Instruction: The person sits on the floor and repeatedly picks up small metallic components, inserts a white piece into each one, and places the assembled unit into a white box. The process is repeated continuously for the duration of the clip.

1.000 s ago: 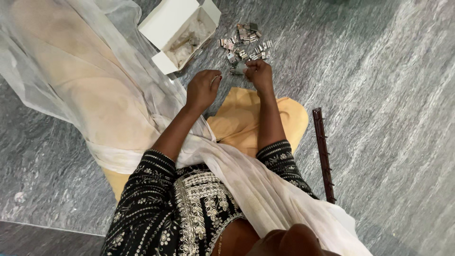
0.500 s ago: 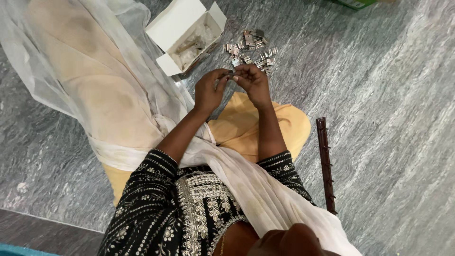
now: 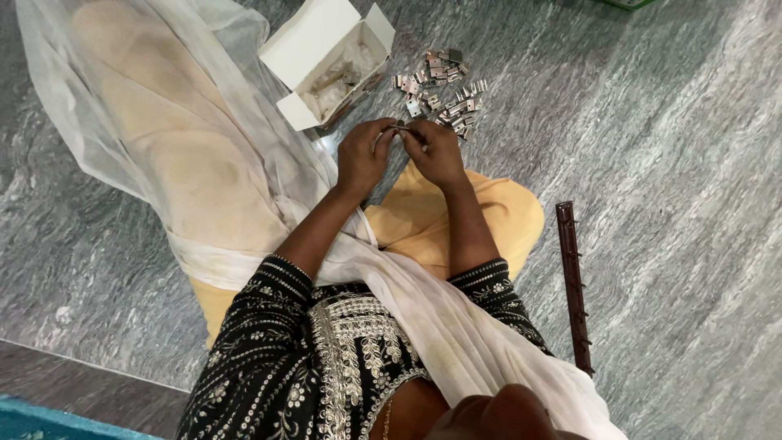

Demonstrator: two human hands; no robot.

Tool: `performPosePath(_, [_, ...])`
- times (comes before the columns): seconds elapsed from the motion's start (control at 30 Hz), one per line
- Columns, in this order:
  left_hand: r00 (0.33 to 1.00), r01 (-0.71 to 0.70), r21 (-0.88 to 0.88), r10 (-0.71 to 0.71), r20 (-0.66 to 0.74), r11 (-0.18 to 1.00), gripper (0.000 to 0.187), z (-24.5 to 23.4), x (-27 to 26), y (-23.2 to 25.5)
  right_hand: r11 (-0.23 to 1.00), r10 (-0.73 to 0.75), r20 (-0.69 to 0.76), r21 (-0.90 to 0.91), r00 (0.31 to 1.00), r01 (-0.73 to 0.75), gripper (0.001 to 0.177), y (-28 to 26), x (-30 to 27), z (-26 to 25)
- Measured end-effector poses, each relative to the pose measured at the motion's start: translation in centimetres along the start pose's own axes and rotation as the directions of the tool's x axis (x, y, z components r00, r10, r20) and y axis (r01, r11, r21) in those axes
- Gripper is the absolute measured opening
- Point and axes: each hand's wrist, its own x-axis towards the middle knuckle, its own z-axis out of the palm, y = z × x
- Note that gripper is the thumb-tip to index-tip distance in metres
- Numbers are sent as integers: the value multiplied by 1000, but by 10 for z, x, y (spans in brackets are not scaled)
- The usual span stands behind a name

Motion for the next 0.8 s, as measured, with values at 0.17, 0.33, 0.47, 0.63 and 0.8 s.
performPosePath(0.17, [998,-70,65,70,10,995,15,-4,-1,5,999,-45,-49,-32,998,43,17,2,-3,5])
performPosePath(0.33, [996,-93,88,91,24,992,12,-8,3,14,998,-33,-93,45,995,37,20,1,-4,9])
performPosePath(0.47, [995,-69,78,64,71,995,12,-11,5,16,997,-26,-114,67,993,34,21,3,-6,10])
performPosePath(0.63, [997,-75,66,72,38,995,12,-7,2,12,998,-21,-184,57,983,32,24,6,-9,17])
performPosePath(0.8, [999,43,-143,-40,29,989,18,-1,4,8,979,4,-195,200,981,36,18,5,-5,17])
